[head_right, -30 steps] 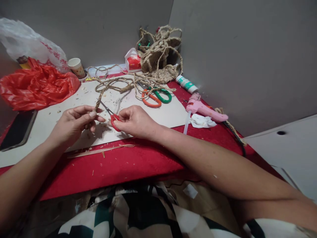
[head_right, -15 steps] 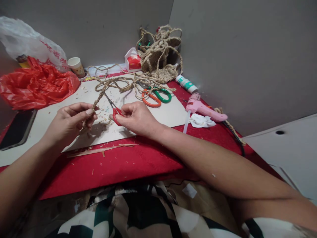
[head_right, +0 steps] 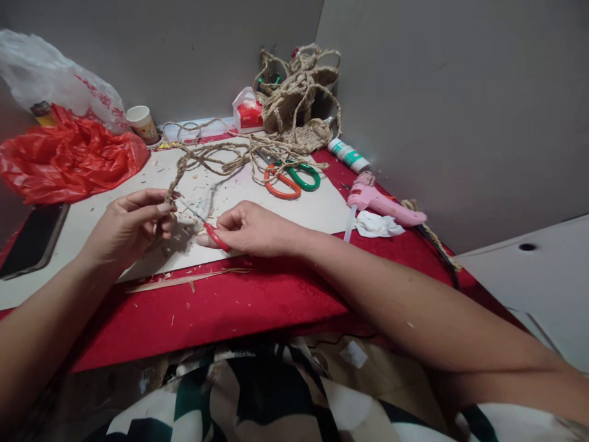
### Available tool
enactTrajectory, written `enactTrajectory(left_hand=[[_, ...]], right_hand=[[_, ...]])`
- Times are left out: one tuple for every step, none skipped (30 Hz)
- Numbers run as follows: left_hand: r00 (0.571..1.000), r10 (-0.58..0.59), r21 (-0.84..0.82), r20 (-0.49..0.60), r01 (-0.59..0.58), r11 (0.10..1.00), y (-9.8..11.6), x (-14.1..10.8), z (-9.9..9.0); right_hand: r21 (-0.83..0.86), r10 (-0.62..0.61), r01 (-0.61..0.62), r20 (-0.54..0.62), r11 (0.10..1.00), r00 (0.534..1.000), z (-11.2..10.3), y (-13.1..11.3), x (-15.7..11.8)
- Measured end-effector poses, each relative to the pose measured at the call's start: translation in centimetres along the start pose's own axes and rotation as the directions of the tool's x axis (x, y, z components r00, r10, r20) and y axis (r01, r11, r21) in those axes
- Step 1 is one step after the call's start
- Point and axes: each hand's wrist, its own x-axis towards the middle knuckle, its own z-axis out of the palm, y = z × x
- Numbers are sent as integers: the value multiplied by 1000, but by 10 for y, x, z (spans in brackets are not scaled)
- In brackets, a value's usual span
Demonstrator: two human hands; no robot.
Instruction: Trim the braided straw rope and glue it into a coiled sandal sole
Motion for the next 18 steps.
enactTrajectory(left_hand=[[1000, -6, -16, 2, 6, 1000, 1, 0, 1], [1000, -10, -29, 9, 10, 1000, 1, 0, 1], [1000, -11, -40, 20, 12, 999, 2, 0, 1], [999, -11, -49, 32, 13, 999, 1, 0, 1], [999, -11, -55, 44, 14, 998, 1, 0, 1], [999, -13, -59, 51, 16, 998, 1, 0, 0], [998, -20, -62, 55, 23, 998, 0, 0, 0], [998, -28, -65, 54, 31, 997, 0, -1, 0], [998, -37, -66, 53, 41, 997, 0, -1, 0], [997, -50, -65, 54, 53, 996, 0, -2, 1], [996, -65, -64, 58, 68, 996, -1, -2, 1], [995, -79, -64, 63, 83, 994, -1, -3, 2], [993, -93, -65, 68, 97, 993, -1, -4, 3], [992, -106, -65, 69, 111, 992, -1, -4, 4], [991, -118, -64, 69, 122, 990, -1, -4, 5], [990, -127, -64, 67, 131, 989, -1, -5, 6], [989, -131, -64, 64, 135, 989, -1, -5, 7], [989, -135, -63, 61, 138, 988, -1, -6, 8]], right_hand=[[-13, -4, 4, -28, 1000, 1000, 2, 1, 1], [-36, -21, 18, -64, 999, 998, 3, 1, 2], [-77, -54, 46, -107, 996, 993, 5, 2, 3], [-140, -104, 83, -153, 987, 983, 6, 3, 4], [-230, -161, 114, -195, 967, 968, 7, 4, 4], [-340, -216, 131, -227, 931, 950, 7, 5, 4], [-456, -261, 125, -248, 881, 933, 7, 5, 4], [-563, -289, 100, -257, 821, 922, 7, 5, 4], [-652, -302, 63, -261, 755, 917, 8, 5, 3], [-721, -305, 24, -262, 692, 916, 8, 4, 2], [-773, -304, -11, -263, 634, 916, 8, 4, 2], [-812, -304, -41, -265, 583, 915, 8, 4, 2], [-841, -305, -65, -266, 537, 915, 8, 3, 1], [-863, -308, -82, -265, 498, 914, 8, 4, 1], [-880, -313, -94, -263, 466, 913, 9, 4, 2], [-892, -319, -101, -261, 440, 911, 9, 4, 2], [-902, -328, -106, -259, 418, 908, 10, 5, 2], [-910, -337, -109, -256, 399, 906, 10, 6, 2]])
